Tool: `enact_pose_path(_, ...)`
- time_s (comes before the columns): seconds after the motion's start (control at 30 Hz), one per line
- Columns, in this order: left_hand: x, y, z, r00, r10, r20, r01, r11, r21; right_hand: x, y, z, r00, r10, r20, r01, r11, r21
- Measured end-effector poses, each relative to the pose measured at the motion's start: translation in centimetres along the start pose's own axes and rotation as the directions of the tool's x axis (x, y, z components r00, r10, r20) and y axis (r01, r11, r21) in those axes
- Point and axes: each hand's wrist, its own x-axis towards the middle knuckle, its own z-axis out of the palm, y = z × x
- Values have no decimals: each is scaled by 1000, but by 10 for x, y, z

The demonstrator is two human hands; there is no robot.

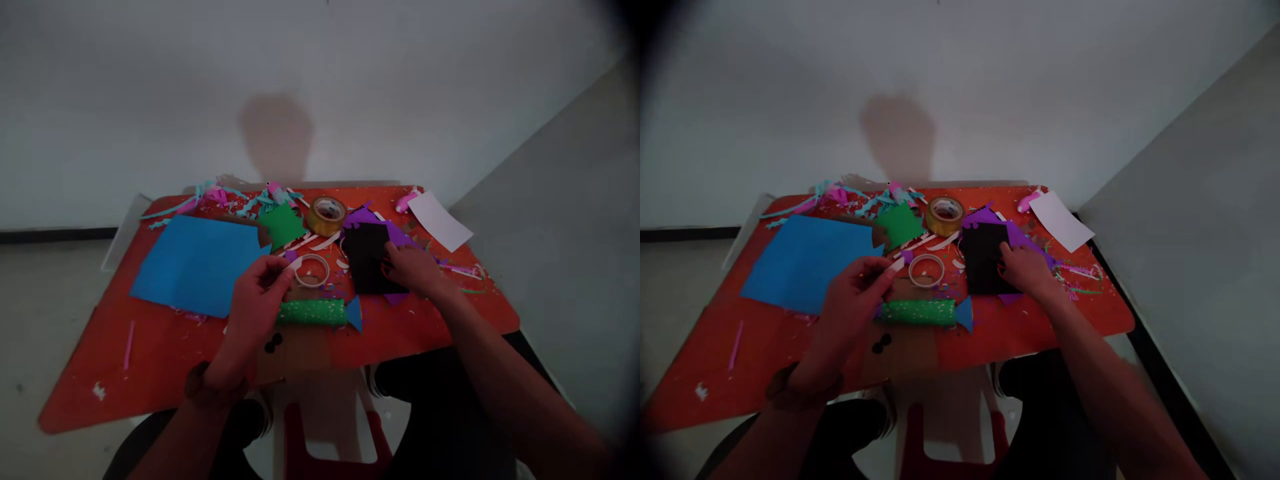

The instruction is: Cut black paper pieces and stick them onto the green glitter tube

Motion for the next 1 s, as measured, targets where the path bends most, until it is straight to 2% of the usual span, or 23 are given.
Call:
enact_pose_path(0.1, 0, -1, 0, 1000, -26, 10, 26, 999, -30, -2, -1, -8, 999, 22, -25, -22, 1000, 15)
enact_pose_path(0.17, -1, -1, 1, 999, -46, 12, 47, 996, -80, -7, -2, -16, 993, 19, -120, 5, 981, 194)
enact_pose_path(0.2, -1, 0, 1, 998, -57, 10, 58, 993, -108, -12, -6, -21, 981, 13, -192, 58, 931, 359)
enact_pose_path(0.23, -1, 1, 2, 998, -68, 6, 68, 989, -132, -17, -13, -27, 964, 13, -264, 139, 825, 548)
enact_pose_path(0.27, -2, 2, 2, 997, -77, 3, 77, 985, -152, -22, -23, -32, 950, 13, -313, 228, 657, 719)
enact_pose_path(0.33, -3, 4, 2, 996, -92, -2, 90, 978, -187, -33, -51, -42, 940, -19, -342, 331, 310, 892)
enact_pose_path(0.37, -4, 6, 1, 995, -99, -5, 96, 973, -211, -38, -67, -46, 945, -36, -325, 326, 178, 929)
enact_pose_path(0.4, -5, 8, 0, 994, -108, -9, 103, 966, -238, -41, -84, -49, 958, -67, -280, 286, 93, 954)
enact_pose_path(0.43, -7, 10, -1, 993, -115, -13, 108, 959, -263, -43, -99, -50, 967, -108, -230, 237, 59, 970)
enact_pose_path(0.5, -10, 14, -4, 992, -126, -24, 114, 952, -283, -44, -122, -49, 973, -145, -181, 192, 67, 979)
enact_pose_path(0.6, -14, 17, -10, 992, -115, -48, 101, 967, -233, -43, -140, -45, 970, -159, -182, 201, 113, 973)
enact_pose_path(0.73, -18, 19, -12, 990, -111, -83, 93, 976, -196, -42, -146, -43, 966, -172, -191, 208, 90, 974)
enact_pose_path(1.0, -22, 20, -8, 995, -77, -70, 66, 987, -149, -43, -153, -42, 956, -172, -237, 250, 62, 966)
